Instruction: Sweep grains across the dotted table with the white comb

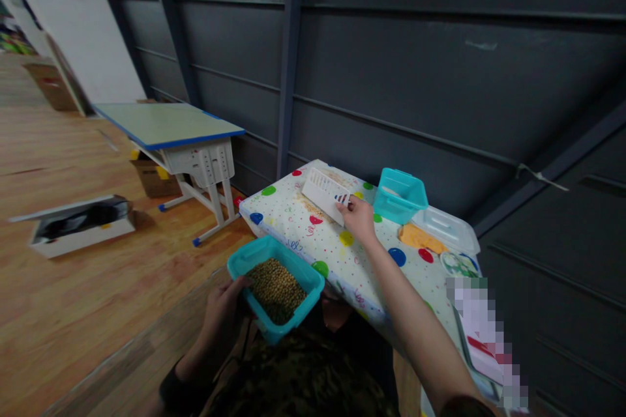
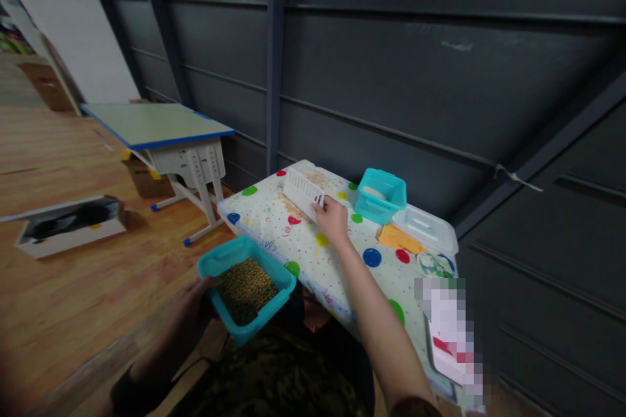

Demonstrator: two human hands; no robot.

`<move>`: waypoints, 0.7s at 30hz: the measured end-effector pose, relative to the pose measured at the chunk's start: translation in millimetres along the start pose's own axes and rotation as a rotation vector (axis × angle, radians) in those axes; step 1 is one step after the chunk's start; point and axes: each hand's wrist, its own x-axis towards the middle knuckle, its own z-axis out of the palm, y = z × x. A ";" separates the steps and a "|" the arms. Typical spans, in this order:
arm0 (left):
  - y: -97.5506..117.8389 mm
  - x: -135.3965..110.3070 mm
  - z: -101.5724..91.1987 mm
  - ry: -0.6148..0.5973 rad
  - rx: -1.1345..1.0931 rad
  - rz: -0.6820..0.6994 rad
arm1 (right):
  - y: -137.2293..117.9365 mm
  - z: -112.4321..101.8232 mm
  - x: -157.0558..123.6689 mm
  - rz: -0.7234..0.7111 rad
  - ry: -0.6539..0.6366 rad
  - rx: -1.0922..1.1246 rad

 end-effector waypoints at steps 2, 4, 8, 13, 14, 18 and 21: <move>0.4 -0.4 0.2 0.004 0.002 0.000 | -1.1 -0.1 -0.2 -0.009 -0.005 -0.011; 0.7 -0.9 0.3 -0.002 0.003 0.000 | -2.0 0.6 -0.6 -0.012 -0.029 0.008; 0.9 -1.1 -0.1 -0.017 0.000 0.001 | -2.2 3.8 -1.2 0.008 -0.071 0.115; 1.4 -1.1 0.3 -0.002 0.009 -0.008 | -0.6 7.2 -1.2 0.017 -0.077 0.146; 1.7 -1.3 0.6 0.007 0.006 -0.007 | -0.5 7.6 -1.3 0.014 -0.088 0.162; 2.6 -1.6 1.1 -0.001 0.007 -0.012 | -1.0 8.2 -2.3 0.018 -0.103 0.196; 2.5 -1.4 0.8 -0.014 0.001 -0.012 | -1.6 9.3 -3.8 0.020 -0.094 0.166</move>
